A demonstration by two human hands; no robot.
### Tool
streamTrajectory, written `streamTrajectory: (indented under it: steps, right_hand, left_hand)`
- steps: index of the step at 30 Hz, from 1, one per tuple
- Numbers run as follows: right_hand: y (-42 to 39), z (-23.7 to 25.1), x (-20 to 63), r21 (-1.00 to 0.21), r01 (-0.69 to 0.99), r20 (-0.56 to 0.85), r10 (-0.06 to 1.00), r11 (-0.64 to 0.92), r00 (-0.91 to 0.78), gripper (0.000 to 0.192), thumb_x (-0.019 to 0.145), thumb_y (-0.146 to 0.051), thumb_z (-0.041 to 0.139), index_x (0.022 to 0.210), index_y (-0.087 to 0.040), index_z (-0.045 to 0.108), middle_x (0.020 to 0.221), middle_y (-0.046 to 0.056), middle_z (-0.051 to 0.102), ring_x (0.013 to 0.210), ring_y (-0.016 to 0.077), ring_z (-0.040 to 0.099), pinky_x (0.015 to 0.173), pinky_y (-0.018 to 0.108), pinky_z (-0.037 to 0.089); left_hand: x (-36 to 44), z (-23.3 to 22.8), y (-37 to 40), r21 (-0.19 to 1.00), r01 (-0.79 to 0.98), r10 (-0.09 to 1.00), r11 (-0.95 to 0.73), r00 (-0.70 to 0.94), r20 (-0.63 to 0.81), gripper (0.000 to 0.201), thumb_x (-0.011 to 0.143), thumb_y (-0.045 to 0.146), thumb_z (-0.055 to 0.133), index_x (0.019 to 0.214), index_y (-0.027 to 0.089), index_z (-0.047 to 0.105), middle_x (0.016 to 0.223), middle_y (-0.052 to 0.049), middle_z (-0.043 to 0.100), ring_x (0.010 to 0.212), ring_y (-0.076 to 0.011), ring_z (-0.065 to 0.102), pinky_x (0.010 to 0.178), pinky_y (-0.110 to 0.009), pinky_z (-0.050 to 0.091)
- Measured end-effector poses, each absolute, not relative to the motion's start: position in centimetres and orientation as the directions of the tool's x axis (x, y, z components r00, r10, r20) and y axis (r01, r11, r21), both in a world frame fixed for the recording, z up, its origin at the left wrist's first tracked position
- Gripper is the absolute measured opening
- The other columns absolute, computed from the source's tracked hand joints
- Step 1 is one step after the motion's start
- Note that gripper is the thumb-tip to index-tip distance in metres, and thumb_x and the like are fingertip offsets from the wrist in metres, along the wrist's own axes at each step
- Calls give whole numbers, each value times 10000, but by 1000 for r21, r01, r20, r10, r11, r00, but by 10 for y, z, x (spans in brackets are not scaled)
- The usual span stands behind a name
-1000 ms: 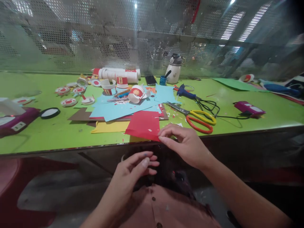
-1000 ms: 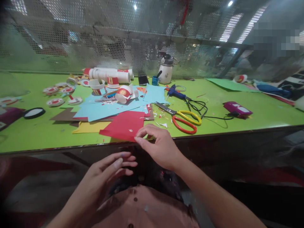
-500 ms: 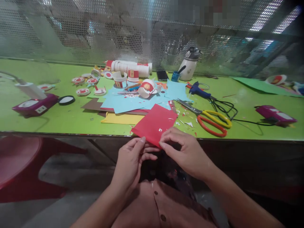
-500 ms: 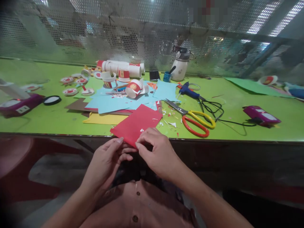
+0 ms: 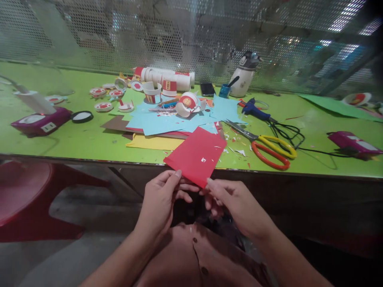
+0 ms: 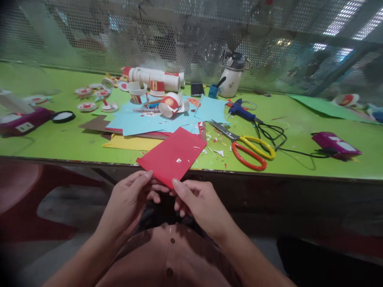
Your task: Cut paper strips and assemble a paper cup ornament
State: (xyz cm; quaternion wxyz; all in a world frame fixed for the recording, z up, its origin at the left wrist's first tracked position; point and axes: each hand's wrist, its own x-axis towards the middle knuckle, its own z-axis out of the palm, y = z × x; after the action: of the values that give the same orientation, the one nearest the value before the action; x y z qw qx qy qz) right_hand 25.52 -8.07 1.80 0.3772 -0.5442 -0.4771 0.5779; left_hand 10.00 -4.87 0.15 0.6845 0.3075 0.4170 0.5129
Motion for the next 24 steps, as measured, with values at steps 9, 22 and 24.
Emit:
streamTrajectory:
  steps: [9,22,24]
  right_hand:
    - [-76,5,243,-897,-282,-317,940,-341,-130,281,821,-354,619,659,-125,600,516,-12,569,405,48,439,409,174,319]
    - [-72,16,249,-982,21,-187,970,-186,-155,235,849,-355,590,750,-150,650,617,-25,558,515,56,457,462,163,362]
    - [-72,19,250,-982,41,-186,971,-182,-150,235,846,-361,589,758,-154,654,620,-24,554,527,64,459,468,168,370]
  left_hand:
    - [100,2,-48,849,-422,946,319,195,-258,181,790,291,616,736,120,596,628,-54,648,544,-145,615,407,-192,397]
    - [109,-7,-46,892,-304,939,333,193,-285,309,759,386,679,637,119,582,530,0,575,412,-37,409,419,-171,289]
    - [109,-7,-47,894,-298,939,335,178,-293,310,754,380,685,619,126,570,516,5,573,411,-44,415,429,-177,298]
